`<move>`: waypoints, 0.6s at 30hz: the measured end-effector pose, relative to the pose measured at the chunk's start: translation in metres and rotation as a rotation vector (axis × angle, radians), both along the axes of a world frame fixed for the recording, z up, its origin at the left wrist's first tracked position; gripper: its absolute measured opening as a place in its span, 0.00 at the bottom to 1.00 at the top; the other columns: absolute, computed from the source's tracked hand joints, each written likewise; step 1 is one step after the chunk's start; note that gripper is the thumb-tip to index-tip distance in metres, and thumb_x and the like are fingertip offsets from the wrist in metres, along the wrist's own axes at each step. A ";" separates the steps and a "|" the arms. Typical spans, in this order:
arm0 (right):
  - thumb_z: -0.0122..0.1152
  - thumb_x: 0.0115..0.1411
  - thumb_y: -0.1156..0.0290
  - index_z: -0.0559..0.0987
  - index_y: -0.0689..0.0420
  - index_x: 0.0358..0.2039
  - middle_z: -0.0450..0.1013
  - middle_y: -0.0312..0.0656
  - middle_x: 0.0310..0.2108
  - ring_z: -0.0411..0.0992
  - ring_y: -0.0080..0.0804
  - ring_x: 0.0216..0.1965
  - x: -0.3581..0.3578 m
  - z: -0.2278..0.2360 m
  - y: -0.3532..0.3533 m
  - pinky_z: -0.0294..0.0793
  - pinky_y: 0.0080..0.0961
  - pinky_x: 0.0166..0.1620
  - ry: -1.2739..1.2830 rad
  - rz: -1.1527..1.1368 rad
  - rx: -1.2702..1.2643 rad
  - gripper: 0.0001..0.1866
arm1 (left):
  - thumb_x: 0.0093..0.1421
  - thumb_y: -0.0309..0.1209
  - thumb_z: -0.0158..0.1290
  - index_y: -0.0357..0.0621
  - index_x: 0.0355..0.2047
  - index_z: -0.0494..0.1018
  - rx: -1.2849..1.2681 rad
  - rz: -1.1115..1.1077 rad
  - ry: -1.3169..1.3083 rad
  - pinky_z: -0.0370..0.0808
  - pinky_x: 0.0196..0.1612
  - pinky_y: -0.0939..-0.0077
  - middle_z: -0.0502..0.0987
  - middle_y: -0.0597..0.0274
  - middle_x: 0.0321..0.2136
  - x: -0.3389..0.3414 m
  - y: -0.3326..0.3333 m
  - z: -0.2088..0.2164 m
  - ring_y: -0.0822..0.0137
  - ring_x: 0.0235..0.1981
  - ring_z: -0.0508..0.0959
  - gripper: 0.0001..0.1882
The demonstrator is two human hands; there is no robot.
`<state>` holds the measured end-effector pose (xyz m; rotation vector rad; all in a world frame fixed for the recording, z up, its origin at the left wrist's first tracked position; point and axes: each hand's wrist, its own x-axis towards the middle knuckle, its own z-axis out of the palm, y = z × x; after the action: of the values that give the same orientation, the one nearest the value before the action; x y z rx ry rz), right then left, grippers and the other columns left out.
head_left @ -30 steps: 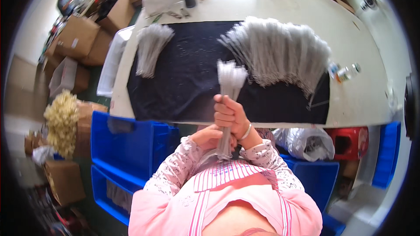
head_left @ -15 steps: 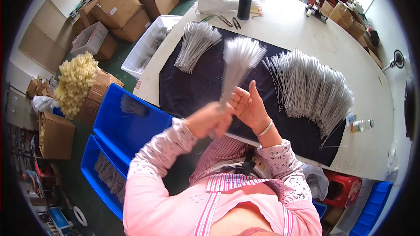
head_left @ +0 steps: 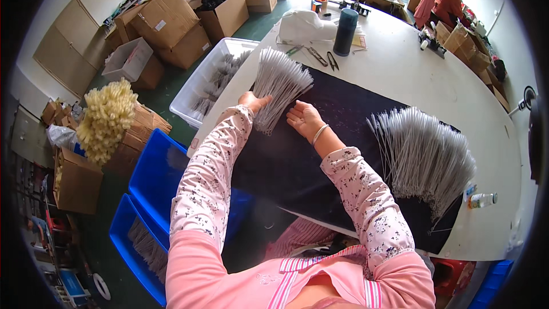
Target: The person gathers bundles of white bristle brushes from a table and places them into blue plastic bins. They repeatedly pick up groups of brushes, align them, and deposit them into the bins.
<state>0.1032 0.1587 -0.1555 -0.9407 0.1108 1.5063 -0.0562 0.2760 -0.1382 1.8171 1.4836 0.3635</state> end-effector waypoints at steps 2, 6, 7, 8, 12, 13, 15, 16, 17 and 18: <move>0.47 0.64 0.63 0.61 0.65 0.57 0.54 0.52 0.62 0.51 0.47 0.65 -0.008 0.010 0.006 0.51 0.44 0.65 -0.024 0.030 -0.057 0.25 | 0.48 0.47 0.64 0.31 0.52 0.67 0.000 -0.034 -0.007 0.69 0.51 0.67 0.75 0.46 0.46 -0.002 0.005 -0.013 0.56 0.48 0.75 0.39; 0.39 0.66 0.59 0.68 0.61 0.49 0.66 0.47 0.53 0.63 0.39 0.56 -0.012 0.013 0.020 0.56 0.40 0.61 -0.058 0.142 -0.037 0.21 | 0.51 0.45 0.63 0.30 0.56 0.59 -0.150 -0.147 -0.145 0.72 0.49 0.68 0.73 0.46 0.47 -0.004 0.010 -0.012 0.58 0.46 0.76 0.42; 0.39 0.65 0.58 0.71 0.57 0.45 0.70 0.43 0.47 0.66 0.36 0.50 -0.016 0.012 0.027 0.60 0.37 0.57 -0.082 0.144 -0.077 0.19 | 0.51 0.45 0.63 0.30 0.56 0.59 -0.236 -0.161 -0.197 0.74 0.47 0.68 0.73 0.46 0.46 -0.008 0.018 -0.018 0.59 0.45 0.76 0.41; 0.40 0.65 0.57 0.72 0.56 0.44 0.70 0.42 0.46 0.67 0.34 0.49 -0.020 0.010 0.034 0.61 0.35 0.56 -0.100 0.161 -0.078 0.18 | 0.52 0.45 0.63 0.29 0.55 0.60 -0.320 -0.172 -0.255 0.75 0.46 0.68 0.74 0.46 0.45 -0.012 0.029 -0.024 0.60 0.44 0.77 0.40; 0.41 0.65 0.53 0.74 0.50 0.40 0.73 0.36 0.39 0.69 0.29 0.43 -0.025 0.015 0.048 0.63 0.32 0.49 -0.144 0.193 -0.143 0.17 | 0.56 0.44 0.59 0.29 0.49 0.66 -0.577 -0.234 -0.311 0.79 0.37 0.69 0.77 0.51 0.38 -0.013 0.043 -0.012 0.64 0.35 0.80 0.31; 0.42 0.65 0.52 0.74 0.50 0.41 0.73 0.36 0.40 0.69 0.29 0.43 -0.027 0.017 0.052 0.63 0.32 0.49 -0.146 0.195 -0.148 0.17 | 0.57 0.44 0.58 0.29 0.47 0.68 -0.621 -0.235 -0.375 0.79 0.37 0.68 0.78 0.52 0.37 -0.014 0.043 -0.008 0.64 0.34 0.80 0.29; 0.41 0.65 0.51 0.72 0.47 0.46 0.73 0.31 0.41 0.71 0.26 0.41 -0.031 0.018 0.055 0.65 0.34 0.47 -0.212 0.216 -0.149 0.18 | 0.57 0.45 0.58 0.29 0.46 0.69 -0.702 -0.204 -0.334 0.79 0.37 0.68 0.78 0.51 0.37 -0.014 0.044 0.001 0.63 0.34 0.80 0.29; 0.40 0.66 0.51 0.71 0.48 0.47 0.73 0.33 0.42 0.71 0.28 0.42 -0.031 0.014 0.057 0.66 0.36 0.48 -0.202 0.199 -0.108 0.19 | 0.57 0.45 0.57 0.30 0.45 0.69 -0.740 -0.192 -0.316 0.79 0.37 0.67 0.78 0.51 0.37 -0.012 0.045 0.006 0.63 0.35 0.80 0.29; 0.39 0.66 0.50 0.70 0.49 0.48 0.72 0.34 0.44 0.71 0.30 0.44 -0.031 0.009 0.059 0.67 0.39 0.49 -0.191 0.180 -0.069 0.20 | 0.56 0.47 0.57 0.30 0.45 0.70 -0.787 -0.208 -0.347 0.79 0.37 0.67 0.79 0.51 0.37 -0.011 0.047 0.007 0.62 0.35 0.81 0.30; 0.38 0.66 0.50 0.69 0.50 0.50 0.72 0.35 0.45 0.71 0.32 0.45 -0.031 0.004 0.060 0.68 0.41 0.50 -0.180 0.161 -0.030 0.21 | 0.55 0.48 0.58 0.30 0.45 0.70 -0.797 -0.204 -0.322 0.79 0.37 0.67 0.79 0.51 0.37 -0.009 0.048 0.009 0.62 0.35 0.81 0.30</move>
<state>0.0726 0.2186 -0.1512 -1.1258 -0.0742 1.5624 -0.0655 0.3244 -0.1292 1.1777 0.9968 -0.0479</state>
